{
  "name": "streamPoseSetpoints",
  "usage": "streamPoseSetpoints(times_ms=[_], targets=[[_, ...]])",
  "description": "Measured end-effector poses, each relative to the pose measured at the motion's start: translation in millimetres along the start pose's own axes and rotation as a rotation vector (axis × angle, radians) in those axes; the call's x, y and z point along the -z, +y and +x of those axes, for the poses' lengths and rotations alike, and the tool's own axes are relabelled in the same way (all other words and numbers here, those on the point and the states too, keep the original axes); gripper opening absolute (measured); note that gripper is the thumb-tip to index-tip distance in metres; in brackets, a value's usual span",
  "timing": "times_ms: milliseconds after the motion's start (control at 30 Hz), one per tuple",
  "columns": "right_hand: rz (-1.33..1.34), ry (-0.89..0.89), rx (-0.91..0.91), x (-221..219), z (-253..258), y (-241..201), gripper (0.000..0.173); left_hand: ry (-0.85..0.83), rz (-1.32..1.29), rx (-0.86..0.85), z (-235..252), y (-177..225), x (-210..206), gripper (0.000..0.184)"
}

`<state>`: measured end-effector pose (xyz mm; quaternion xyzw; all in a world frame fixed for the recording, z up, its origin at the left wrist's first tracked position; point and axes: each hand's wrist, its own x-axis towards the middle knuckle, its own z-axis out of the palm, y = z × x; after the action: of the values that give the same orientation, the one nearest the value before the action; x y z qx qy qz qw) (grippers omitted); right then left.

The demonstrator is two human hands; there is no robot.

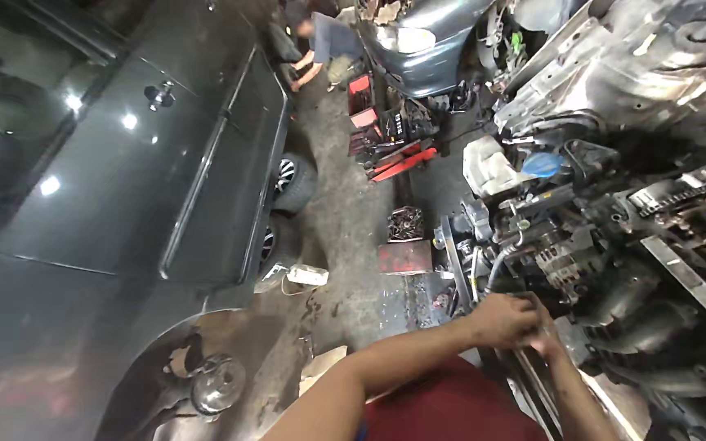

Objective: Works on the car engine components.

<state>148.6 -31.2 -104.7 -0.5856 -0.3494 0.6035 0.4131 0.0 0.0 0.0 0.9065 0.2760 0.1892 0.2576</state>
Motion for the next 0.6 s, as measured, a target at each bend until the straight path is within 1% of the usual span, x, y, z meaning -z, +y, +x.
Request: streamPoseSetpoints(times_ms=[67,133,233,300,333,400,467,533,600], targets=[[-0.103,-0.008,0.000,-1,0,-5,0.051,0.055,-0.134,0.224,-3,-11,21,0.021],[-0.188,-0.021,-0.014,-1,3,-5,0.061,0.097,-0.306,0.502,0,-31,34,0.027],[-0.253,-0.028,-0.059,-1,5,-7,0.066,0.123,-0.648,0.843,11,-68,40,0.033],[-0.279,-0.026,-0.067,0,5,-7,0.066,0.135,-0.825,1.023,19,-87,36,0.036],[-0.290,-0.030,-0.064,0,5,-7,0.064,0.123,-0.868,1.088,22,-94,34,0.036],[-0.324,-0.048,-0.063,1,6,-8,0.059,0.112,-0.921,1.156,27,-104,33,0.037],[-0.366,-0.065,-0.076,1,6,-14,0.057,0.132,-0.947,1.168,30,-106,34,0.034],[-0.369,-0.061,-0.096,0,1,-21,0.058,0.108,-0.926,1.113,30,-101,35,0.034],[-0.330,-0.040,-0.107,3,-1,-25,0.057,0.082,-0.864,0.984,30,-91,33,0.036]])
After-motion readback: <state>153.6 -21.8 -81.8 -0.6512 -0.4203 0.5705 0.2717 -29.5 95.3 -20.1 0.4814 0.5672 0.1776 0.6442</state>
